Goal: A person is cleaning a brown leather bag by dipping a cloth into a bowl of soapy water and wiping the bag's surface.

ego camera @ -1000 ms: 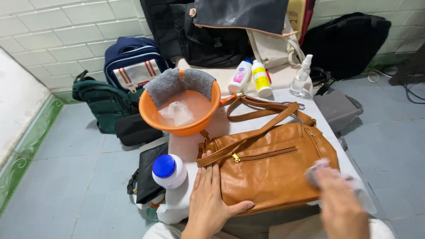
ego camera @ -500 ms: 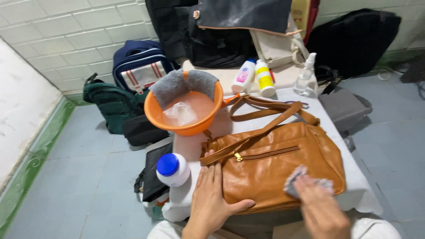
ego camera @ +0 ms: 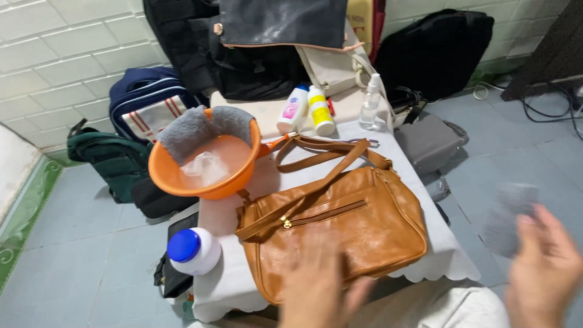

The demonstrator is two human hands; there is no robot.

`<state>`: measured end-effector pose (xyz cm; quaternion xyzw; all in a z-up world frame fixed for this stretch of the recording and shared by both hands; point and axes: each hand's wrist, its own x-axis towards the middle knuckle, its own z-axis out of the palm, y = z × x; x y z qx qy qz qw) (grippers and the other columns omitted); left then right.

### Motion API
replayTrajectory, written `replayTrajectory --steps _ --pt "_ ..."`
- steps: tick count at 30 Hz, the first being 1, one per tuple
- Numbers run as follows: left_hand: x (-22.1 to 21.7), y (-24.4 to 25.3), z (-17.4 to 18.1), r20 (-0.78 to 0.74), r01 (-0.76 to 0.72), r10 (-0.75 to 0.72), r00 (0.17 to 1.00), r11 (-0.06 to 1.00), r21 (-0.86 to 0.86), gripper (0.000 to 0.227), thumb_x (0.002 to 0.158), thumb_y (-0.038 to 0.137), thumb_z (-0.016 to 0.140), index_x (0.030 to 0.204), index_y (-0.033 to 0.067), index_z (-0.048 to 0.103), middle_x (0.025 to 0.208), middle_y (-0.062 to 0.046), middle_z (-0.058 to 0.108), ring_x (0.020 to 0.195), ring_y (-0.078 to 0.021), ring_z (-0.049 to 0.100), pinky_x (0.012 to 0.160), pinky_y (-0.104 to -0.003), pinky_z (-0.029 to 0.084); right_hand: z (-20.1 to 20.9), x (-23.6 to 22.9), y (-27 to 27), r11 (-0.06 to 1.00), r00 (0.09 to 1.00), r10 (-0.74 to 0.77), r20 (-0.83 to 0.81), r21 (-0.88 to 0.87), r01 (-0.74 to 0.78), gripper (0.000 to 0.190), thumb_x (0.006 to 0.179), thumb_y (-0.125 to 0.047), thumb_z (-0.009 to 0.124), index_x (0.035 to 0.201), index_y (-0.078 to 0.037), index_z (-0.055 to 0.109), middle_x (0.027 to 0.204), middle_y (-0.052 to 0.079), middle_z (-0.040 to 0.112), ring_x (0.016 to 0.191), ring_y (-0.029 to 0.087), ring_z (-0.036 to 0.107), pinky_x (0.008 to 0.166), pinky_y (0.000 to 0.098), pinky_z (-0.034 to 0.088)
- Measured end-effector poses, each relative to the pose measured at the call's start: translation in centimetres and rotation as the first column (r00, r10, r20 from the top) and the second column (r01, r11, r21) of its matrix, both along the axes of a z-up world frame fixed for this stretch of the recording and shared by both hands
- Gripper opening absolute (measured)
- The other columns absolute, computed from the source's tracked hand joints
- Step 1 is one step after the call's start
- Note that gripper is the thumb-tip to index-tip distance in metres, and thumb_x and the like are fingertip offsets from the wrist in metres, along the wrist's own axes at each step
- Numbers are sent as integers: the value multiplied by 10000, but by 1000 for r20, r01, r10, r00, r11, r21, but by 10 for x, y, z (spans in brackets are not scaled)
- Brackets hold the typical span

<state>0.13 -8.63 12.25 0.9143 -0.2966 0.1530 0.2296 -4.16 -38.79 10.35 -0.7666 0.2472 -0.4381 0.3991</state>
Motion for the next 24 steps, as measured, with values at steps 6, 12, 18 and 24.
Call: replayTrajectory --steps 6,12,18,24 --pt "32 -79 -42 27 113 -118 993 984 139 1176 757 596 735 1497 -195 276 1609 -397 193 1520 -543 75 1188 -616 33 -18 20 79 757 825 470 -314 -337 -559 435 865 21 524 1276 2 665 1430 151 625 1419 283 511 1228 443 317" --pt "37 -78 -46 -45 182 -178 983 979 92 1136 836 624 644 1505 -208 259 1581 -429 219 1524 -543 84 1186 -634 14 -9 22 51 623 642 511 -572 -269 -735 555 1003 -337 444 1475 -47 468 1625 120 388 1524 259 307 1222 429 216" --pt "35 -78 -42 -43 194 -192 980 980 53 1075 905 661 566 1466 -226 334 1569 -429 270 1519 -559 114 1190 -625 31 0 99 51 580 576 379 -724 -298 -758 758 1034 -566 284 1579 -43 227 1710 98 122 1574 229 54 1229 415 58" --pt "35 -82 -47 -25 117 -115 993 988 103 1124 867 694 621 1497 -185 315 1576 -401 273 1528 -526 111 1197 -613 15 5 96 67 649 682 406 -609 -334 -684 571 1033 -375 404 1483 -27 450 1615 125 376 1520 279 282 1236 430 185"
